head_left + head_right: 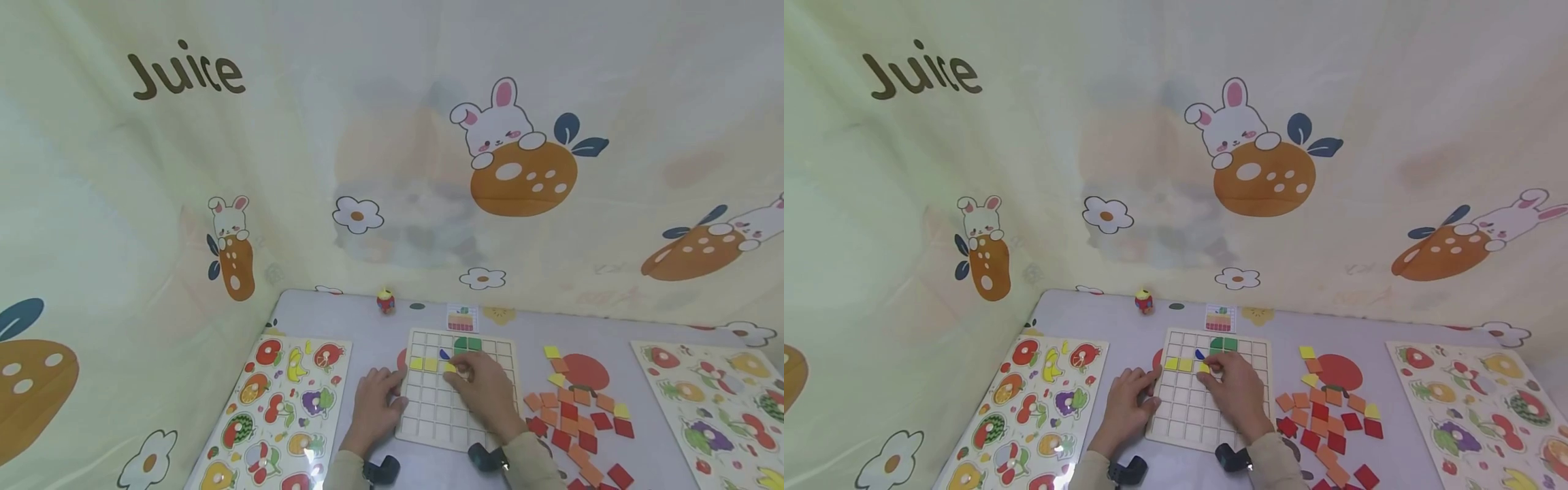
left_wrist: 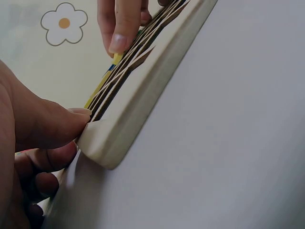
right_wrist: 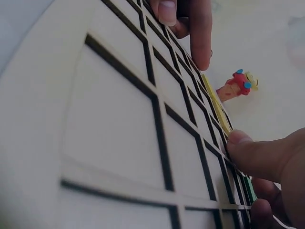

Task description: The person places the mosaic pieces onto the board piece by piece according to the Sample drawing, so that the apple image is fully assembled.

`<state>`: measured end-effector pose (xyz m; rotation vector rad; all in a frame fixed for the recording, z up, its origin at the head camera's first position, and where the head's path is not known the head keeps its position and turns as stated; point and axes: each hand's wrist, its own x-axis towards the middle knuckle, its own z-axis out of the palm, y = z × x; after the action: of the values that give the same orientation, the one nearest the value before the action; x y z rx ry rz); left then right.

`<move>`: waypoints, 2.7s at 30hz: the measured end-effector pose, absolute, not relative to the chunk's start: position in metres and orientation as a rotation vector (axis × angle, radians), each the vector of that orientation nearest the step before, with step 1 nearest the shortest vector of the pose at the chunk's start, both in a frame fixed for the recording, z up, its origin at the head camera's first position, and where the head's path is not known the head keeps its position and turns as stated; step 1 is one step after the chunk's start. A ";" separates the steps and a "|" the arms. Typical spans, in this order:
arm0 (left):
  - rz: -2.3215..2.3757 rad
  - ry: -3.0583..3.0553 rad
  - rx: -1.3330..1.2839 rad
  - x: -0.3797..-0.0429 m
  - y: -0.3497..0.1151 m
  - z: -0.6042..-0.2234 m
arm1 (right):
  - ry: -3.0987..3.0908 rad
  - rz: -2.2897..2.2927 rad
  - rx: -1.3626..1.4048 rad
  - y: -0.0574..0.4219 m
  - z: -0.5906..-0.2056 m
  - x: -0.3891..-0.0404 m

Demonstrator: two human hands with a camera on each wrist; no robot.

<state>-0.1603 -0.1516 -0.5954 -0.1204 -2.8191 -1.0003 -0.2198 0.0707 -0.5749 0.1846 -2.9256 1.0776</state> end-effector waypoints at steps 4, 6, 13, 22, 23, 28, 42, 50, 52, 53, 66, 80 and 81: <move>-0.995 -2.800 -0.123 -0.161 -0.151 -0.596 | -2.889 1.037 0.198 0.069 -0.578 -0.221; -0.995 -2.794 -0.126 -0.161 -0.151 -0.597 | -2.878 1.035 0.195 0.069 -0.579 -0.221; -0.988 -2.804 -0.129 -0.161 -0.151 -0.598 | -2.863 1.051 0.154 0.069 -0.581 -0.221; -1.004 -2.810 -0.118 -0.160 -0.151 -0.598 | -2.854 1.036 0.146 0.063 -0.581 -0.222; -1.009 -2.815 -0.112 -0.160 -0.151 -0.599 | -2.858 1.029 0.141 0.063 -0.581 -0.222; -1.013 -2.808 -0.121 -0.161 -0.151 -0.599 | -2.865 1.014 0.112 0.063 -0.581 -0.223; -1.013 -2.821 -0.132 -0.162 -0.151 -0.599 | -2.935 1.122 -0.112 0.112 -0.552 -0.226; -1.004 -2.830 -0.111 -0.163 -0.153 -0.598 | -3.104 0.993 -0.442 0.204 -0.539 -0.230; -1.004 -2.833 -0.109 -0.163 -0.154 -0.598 | -3.122 0.963 -0.463 0.221 -0.542 -0.229; -1.006 -2.833 -0.111 -0.163 -0.154 -0.598 | -3.128 0.950 -0.474 0.226 -0.544 -0.229; -1.040 -2.813 -0.127 -0.160 -0.150 -0.595 | -3.079 0.901 -0.468 0.235 -0.557 -0.222; -1.060 -2.829 -0.101 -0.160 -0.151 -0.594 | -2.897 1.007 -0.378 0.225 -0.573 -0.223; -1.061 -2.833 -0.096 -0.160 -0.151 -0.595 | -2.870 1.013 -0.368 0.224 -0.573 -0.223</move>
<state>-0.1600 -0.1506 -0.5949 -0.0962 -2.8326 -1.0614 -0.2227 0.2238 -0.5734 -0.3683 -2.8704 1.0134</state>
